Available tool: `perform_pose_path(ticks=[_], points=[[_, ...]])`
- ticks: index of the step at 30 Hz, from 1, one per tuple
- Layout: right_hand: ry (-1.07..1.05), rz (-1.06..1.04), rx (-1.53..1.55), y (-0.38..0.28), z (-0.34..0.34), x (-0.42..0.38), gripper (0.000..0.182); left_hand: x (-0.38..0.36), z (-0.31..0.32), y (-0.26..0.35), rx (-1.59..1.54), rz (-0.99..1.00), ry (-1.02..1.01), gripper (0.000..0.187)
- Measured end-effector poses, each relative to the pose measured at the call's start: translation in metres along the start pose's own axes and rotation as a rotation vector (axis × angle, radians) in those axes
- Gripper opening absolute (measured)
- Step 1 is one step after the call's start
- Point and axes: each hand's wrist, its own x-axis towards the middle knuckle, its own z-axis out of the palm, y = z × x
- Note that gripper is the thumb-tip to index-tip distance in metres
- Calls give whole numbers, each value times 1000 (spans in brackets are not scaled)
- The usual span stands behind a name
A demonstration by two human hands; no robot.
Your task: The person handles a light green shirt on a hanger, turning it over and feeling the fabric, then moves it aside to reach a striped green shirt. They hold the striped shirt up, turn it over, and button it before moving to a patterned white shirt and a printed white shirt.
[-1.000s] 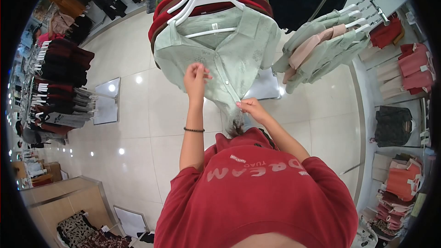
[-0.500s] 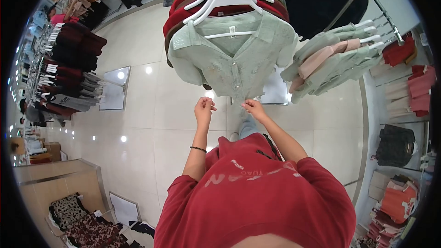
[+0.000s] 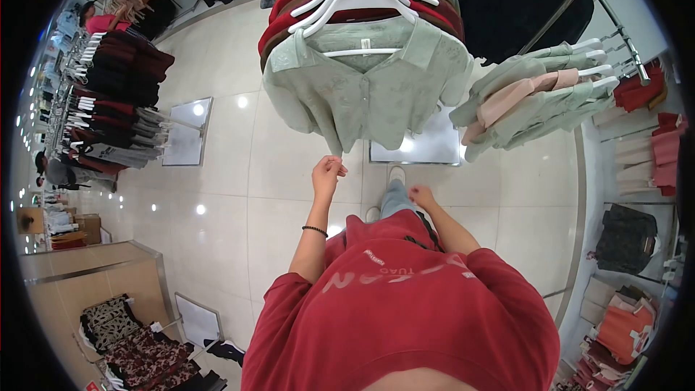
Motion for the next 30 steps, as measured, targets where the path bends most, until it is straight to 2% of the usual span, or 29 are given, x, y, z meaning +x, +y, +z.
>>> perform_pose_path(ticks=[1, 3, 6, 9, 10, 13, 14, 17, 20, 23, 26, 30], points=[[-29, 23, -162, 27, 4, -9, 18, 6, 1, 0, 50, -52, -33, 17], [11, -72, -350, 83, 9, -46, 21, 25, 7, 2, 149, -153, -104, 21], [75, 131, -207, 83, -8, -85, 22, 41, 20, 18, 316, -57, -98, 26], [113, 282, -91, 106, -14, -107, 23, 66, 32, 14, 88, 84, -45, 24], [125, 344, -40, 115, -12, -108, 23, 74, 36, 18, 70, 60, -66, 20], [153, 437, 96, 112, -18, -115, 24, 90, 55, 29, 86, 152, -23, 20], [157, 452, 137, 104, -19, -117, 24, 94, 62, 32, 184, 216, 21, 22], [194, 316, 47, 102, -13, -112, 24, 98, 82, 49, 477, 395, 171, 33], [134, 291, -100, 85, -15, -104, 24, 103, 101, 67, 710, 457, 346, 38], [125, 224, -174, 76, -22, -91, 22, 101, 112, 95, 829, 414, 362, 34], [82, 209, -11, 82, -32, -70, 22, 113, 114, 88, 836, 535, 403, 27], [110, 193, 31, 64, -47, -53, 22, 118, 106, 71, 871, 564, 404, 22]])
